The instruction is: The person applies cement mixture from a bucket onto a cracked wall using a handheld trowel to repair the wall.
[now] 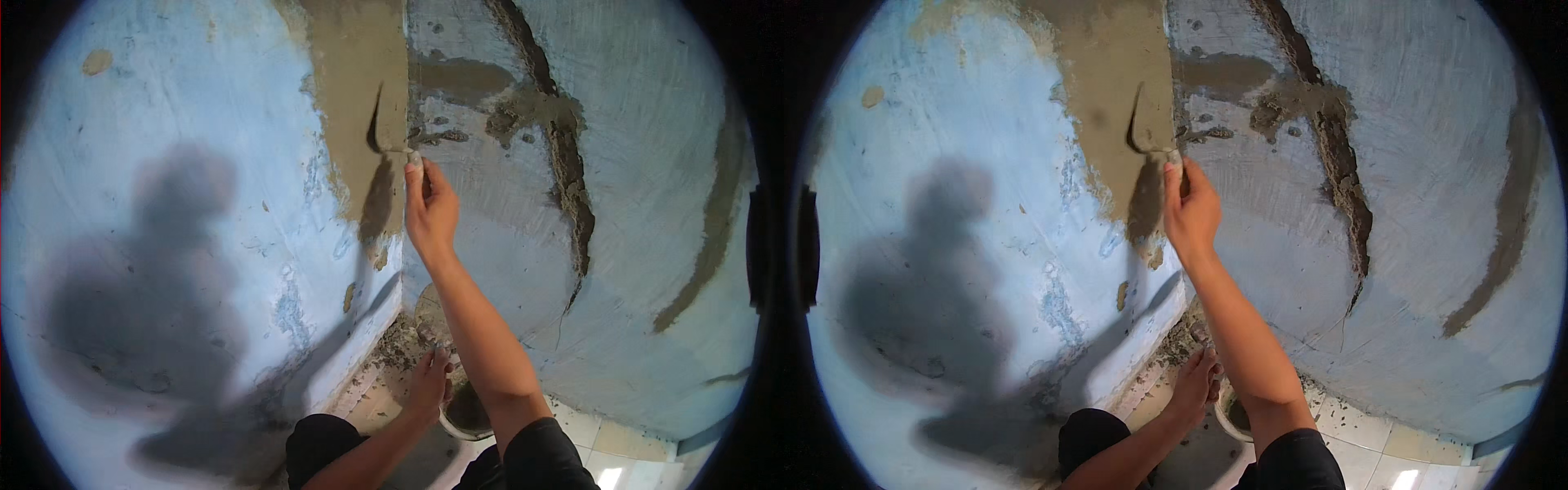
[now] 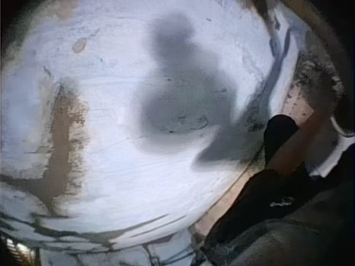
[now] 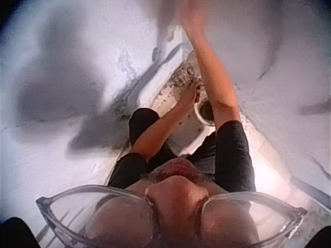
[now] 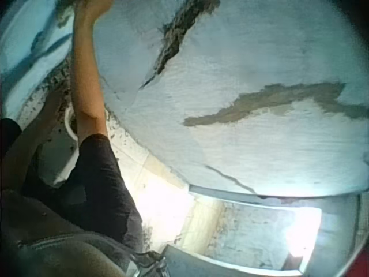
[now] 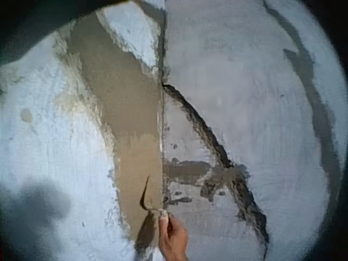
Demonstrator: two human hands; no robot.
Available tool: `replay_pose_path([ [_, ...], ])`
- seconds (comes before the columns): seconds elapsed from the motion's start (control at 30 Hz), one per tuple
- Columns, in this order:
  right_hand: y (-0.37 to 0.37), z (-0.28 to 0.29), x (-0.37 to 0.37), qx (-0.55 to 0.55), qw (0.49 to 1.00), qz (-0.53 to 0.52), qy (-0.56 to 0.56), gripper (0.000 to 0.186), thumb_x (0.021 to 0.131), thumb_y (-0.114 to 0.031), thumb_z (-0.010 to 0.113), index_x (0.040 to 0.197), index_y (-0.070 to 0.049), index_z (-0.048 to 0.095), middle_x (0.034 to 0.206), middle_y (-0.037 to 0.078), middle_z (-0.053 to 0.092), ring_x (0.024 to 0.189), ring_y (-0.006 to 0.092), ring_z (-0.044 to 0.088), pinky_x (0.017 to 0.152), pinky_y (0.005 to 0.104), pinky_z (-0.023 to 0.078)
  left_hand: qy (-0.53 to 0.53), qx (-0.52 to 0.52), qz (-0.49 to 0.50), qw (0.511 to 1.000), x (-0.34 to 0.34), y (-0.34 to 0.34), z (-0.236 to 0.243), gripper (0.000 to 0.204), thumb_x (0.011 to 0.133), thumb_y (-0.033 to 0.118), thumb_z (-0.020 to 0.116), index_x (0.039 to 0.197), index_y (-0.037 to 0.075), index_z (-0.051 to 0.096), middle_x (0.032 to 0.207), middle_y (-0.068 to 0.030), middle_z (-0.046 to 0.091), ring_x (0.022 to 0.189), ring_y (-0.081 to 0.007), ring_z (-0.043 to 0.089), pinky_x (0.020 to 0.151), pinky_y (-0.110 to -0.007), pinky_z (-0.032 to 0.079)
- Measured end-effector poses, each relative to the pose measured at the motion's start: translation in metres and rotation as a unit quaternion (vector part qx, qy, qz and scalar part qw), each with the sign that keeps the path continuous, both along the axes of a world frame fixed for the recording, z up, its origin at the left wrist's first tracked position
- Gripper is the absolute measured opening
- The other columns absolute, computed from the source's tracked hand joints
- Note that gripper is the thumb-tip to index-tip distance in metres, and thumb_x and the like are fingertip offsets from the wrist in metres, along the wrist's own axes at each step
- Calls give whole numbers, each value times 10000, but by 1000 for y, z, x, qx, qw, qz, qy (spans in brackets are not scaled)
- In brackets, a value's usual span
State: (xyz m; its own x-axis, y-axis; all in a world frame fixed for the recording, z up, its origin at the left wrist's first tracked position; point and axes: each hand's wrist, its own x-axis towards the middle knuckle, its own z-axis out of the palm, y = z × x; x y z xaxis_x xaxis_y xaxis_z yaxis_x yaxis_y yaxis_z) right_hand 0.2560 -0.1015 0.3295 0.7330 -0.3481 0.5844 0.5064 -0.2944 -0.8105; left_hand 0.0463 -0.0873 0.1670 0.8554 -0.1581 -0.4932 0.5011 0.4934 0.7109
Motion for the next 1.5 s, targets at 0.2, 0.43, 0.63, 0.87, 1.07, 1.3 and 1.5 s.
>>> replay_pose_path([
  [0.2, -8, -15, 1, 42, 998, 22, -46, 384, 1010, -356, 653, 1200, -26, 695, 753, 94, 649, 649, 152, 553, 633, 318, 456, 19, -3, 5, 1000, -1, 0, 16, 212, 1082, 338, 515, 1038, 132, 546, 785, 36, 471, 505, -85, 347, 482, -289, 271],
  [0.43, -17, -3, 10, -31, 999, -17, 31, 367, 1010, -362, 644, 1189, -46, 697, 754, 98, 656, 655, 202, 601, 629, 347, 472, 10, -6, 3, 1000, -2, -3, 18, 171, 1067, 290, 527, 1036, 123, 542, 836, 24, 487, 514, -99, 354, 482, -289, 270],
  [0.63, 10, -37, -29, -54, 996, 15, -76, 342, 995, -300, 672, 1199, -25, 685, 796, 134, 655, 661, 215, 599, 639, 348, 484, 6, -38, 4, 999, 6, 5, 6, 111, 1053, 242, 527, 1046, 133, 549, 851, 7, 486, 535, -103, 377, 490, -284, 281],
  [0.87, -10, -12, 2, -12, 1000, -16, -13, 360, 1010, -335, 643, 1189, -26, 682, 786, 115, 654, 667, 216, 600, 639, 354, 477, 22, -11, 10, 1000, 3, -3, 15, 138, 1061, 260, 528, 1031, 126, 546, 840, 9, 494, 526, -104, 382, 484, -296, 291],
  [1.07, 21, -48, -50, -65, 995, 39, -67, 346, 987, -288, 686, 1211, -25, 670, 884, 135, 667, 696, 248, 616, 668, 364, 501, -4, -39, 7, 999, 9, 7, -9, 237, 1068, 323, 543, 1123, 93, 561, 844, -6, 492, 502, -92, 365, 452, -279, 291],
  [1.3, 10, -25, -22, 14, 995, 9, -95, 307, 991, -221, 686, 1210, -8, 661, 877, 159, 644, 711, 252, 612, 676, 342, 502, 4, -30, 13, 999, 6, 0, 3, 180, 1072, 281, 522, 1034, 120, 593, 728, 26, 513, 506, -80, 366, 463, -270, 272],
  [1.5, 43, -62, -66, -13, 985, 132, -114, 324, 973, -228, 715, 1190, 8, 663, 884, 171, 651, 701, 267, 606, 648, 350, 491, -34, -76, -7, 996, 4, 9, -12, 213, 1086, 320, 491, 1013, 149, 594, 703, 36, 502, 504, -91, 413, 446, -262, 312],
])
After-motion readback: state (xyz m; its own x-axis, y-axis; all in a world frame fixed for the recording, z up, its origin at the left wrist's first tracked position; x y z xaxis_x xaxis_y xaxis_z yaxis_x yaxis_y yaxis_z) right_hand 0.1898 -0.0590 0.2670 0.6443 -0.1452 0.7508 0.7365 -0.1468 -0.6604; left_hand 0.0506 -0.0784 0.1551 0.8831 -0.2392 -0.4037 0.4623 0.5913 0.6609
